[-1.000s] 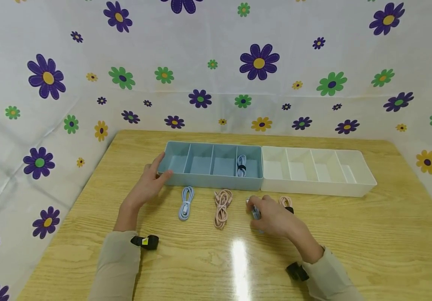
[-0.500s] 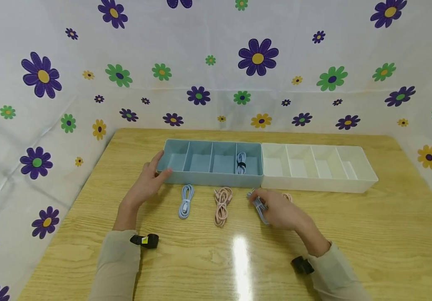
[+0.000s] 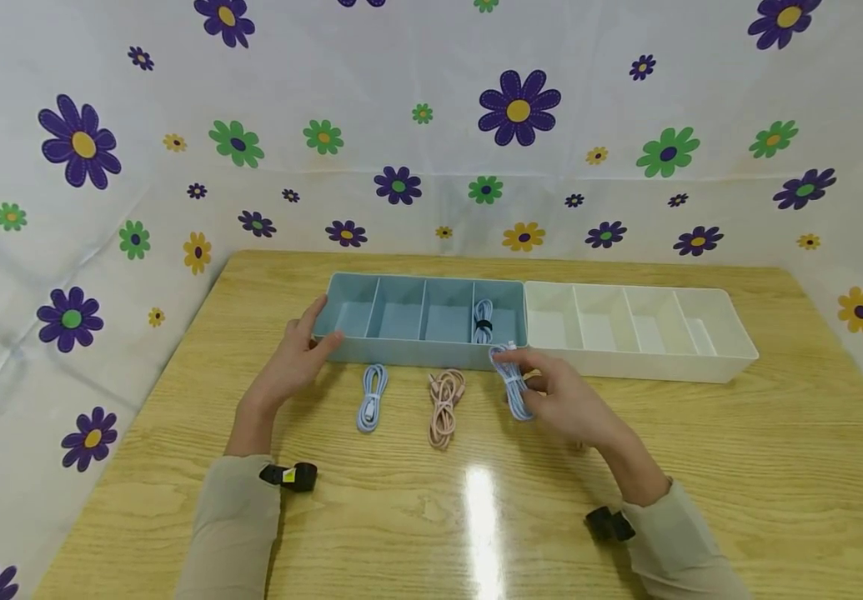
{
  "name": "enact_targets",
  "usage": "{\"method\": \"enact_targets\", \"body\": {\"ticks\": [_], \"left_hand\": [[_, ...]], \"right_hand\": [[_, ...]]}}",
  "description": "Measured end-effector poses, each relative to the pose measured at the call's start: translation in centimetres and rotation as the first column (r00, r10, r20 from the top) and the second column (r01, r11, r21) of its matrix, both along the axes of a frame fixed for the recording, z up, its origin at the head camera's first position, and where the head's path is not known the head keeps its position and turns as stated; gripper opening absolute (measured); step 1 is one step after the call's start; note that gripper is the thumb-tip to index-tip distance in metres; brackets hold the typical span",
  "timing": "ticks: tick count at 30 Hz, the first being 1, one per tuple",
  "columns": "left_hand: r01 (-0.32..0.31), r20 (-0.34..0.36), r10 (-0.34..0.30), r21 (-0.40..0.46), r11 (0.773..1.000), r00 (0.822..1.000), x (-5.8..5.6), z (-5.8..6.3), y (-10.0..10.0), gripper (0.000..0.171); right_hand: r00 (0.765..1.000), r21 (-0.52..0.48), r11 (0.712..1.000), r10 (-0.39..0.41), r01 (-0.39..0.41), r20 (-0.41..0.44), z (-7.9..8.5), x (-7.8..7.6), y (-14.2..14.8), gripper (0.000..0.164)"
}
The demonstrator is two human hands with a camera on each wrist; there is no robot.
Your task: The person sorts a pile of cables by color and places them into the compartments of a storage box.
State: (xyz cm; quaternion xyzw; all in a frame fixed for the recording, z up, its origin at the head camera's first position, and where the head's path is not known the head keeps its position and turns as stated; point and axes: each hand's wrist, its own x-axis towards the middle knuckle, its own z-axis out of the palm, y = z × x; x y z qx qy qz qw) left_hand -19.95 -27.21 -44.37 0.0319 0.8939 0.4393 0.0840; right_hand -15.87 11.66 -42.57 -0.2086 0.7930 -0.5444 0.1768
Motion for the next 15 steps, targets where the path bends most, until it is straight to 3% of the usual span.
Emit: {"method": "enact_targets", "body": {"ticks": [7, 15], "left_hand": [[0.002, -0.006, -0.002, -0.006, 1.000, 1.000, -0.09, -0.08, -0.14, 0.075], [0.006, -0.015, -0.006, -0.006, 1.000, 1.000, 0.06, -0.01, -0.12, 0.074]], "right_hand": [[0.995, -0.082, 0.993, -0.077, 0.082, 0.061, 0.29, -0.18, 0.14, 0.066], [0.989, -0.158, 0.977, -0.136, 0.144, 0.066, 0.55, -0.19, 0.16, 0.062]]}}
